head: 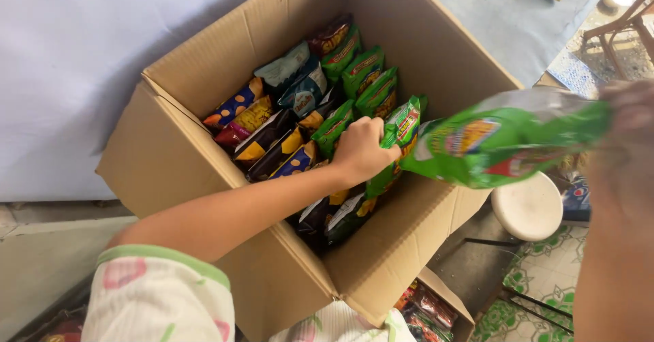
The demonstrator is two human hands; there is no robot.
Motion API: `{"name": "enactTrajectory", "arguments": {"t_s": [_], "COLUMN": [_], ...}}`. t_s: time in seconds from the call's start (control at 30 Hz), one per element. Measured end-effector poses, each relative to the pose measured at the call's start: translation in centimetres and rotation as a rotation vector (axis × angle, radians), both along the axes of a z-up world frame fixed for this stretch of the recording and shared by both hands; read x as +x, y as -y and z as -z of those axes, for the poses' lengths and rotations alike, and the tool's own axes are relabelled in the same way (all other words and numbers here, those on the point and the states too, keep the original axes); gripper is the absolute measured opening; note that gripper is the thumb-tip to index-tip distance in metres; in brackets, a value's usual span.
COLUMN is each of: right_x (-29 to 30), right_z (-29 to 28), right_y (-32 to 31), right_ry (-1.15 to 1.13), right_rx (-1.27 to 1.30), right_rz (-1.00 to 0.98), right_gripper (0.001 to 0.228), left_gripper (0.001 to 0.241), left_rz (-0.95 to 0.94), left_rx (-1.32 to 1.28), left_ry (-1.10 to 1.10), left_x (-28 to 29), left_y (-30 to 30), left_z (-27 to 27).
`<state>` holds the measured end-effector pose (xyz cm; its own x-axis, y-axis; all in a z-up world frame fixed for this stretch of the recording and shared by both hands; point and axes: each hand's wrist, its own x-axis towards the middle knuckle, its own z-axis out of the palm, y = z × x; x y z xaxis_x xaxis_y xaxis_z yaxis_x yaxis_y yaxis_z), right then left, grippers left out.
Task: Sorting various snack bags from a shelf and packing them into a cardboard box on the floor.
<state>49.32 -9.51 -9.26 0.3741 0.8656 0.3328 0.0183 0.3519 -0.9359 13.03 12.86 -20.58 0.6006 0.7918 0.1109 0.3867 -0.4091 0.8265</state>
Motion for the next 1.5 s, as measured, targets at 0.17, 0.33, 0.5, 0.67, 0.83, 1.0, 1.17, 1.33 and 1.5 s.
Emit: {"name": "enactTrajectory", "arguments": {"t_s": [0.17, 0.33, 0.5, 0.67, 0.83, 1.0, 1.17, 1.33, 1.5], "right_x": [-14.3, -14.2, -15.3, -14.6, -17.1, -20.2, -21.5, -22.0, -19.9], "right_z": [-3.8, -2.4, -0.3, 3.8, 2.2, 1.6, 4.3, 1.2, 2.4], "right_y": [-7.7, -9.5, -13.7, -15.4, -15.8, -16.0, -15.6, -16.3, -15.5], "right_ry": [-0.093, 0.049, 0.419, 1.304, 1.598, 1.556, 1.766, 1.788, 1.604], "right_rx": [-0.018, -0.226, -0.681, -0.546, -0.904, -1.137, -0.951, -1.052, -0.607], "right_rz": [-0.072, -0.05, -0.08, -0.325, -0.499, -0.646, -0.649, -0.691, -0.771], "right_gripper": [0.014, 0.013, 0.018, 0.029, 0.035, 0.044, 0.046, 0.057, 0.076], "left_gripper": [0.036, 0.034, 0.036, 0.038, 0.034, 0.038, 0.035, 0.031, 0.028], "left_rz": [-0.088, -0.116, -0.114, 0.36, 0.388, 0.415, 0.386, 0.422, 0.551], "left_rx": [-0.111, -0.269, -0.185, -0.304, -0.247, -0.213, 0.02, 0.049, 0.146], "left_ry": [0.047, 0.067, 0.111, -0.705, -0.696, -0.696, -0.825, -0.75, -0.722], "left_x": [3.3, 3.7, 2.4, 0.2, 1.3, 1.6, 2.0, 3.5, 3.4], "left_y": [-2.2, -2.1, -0.4, -1.6, -2.9, -4.2, -6.9, -5.9, -5.6], "left_z": [3.9, 4.6, 8.4, 5.8, 4.7, 4.3, 7.9, 12.5, 5.3]}}
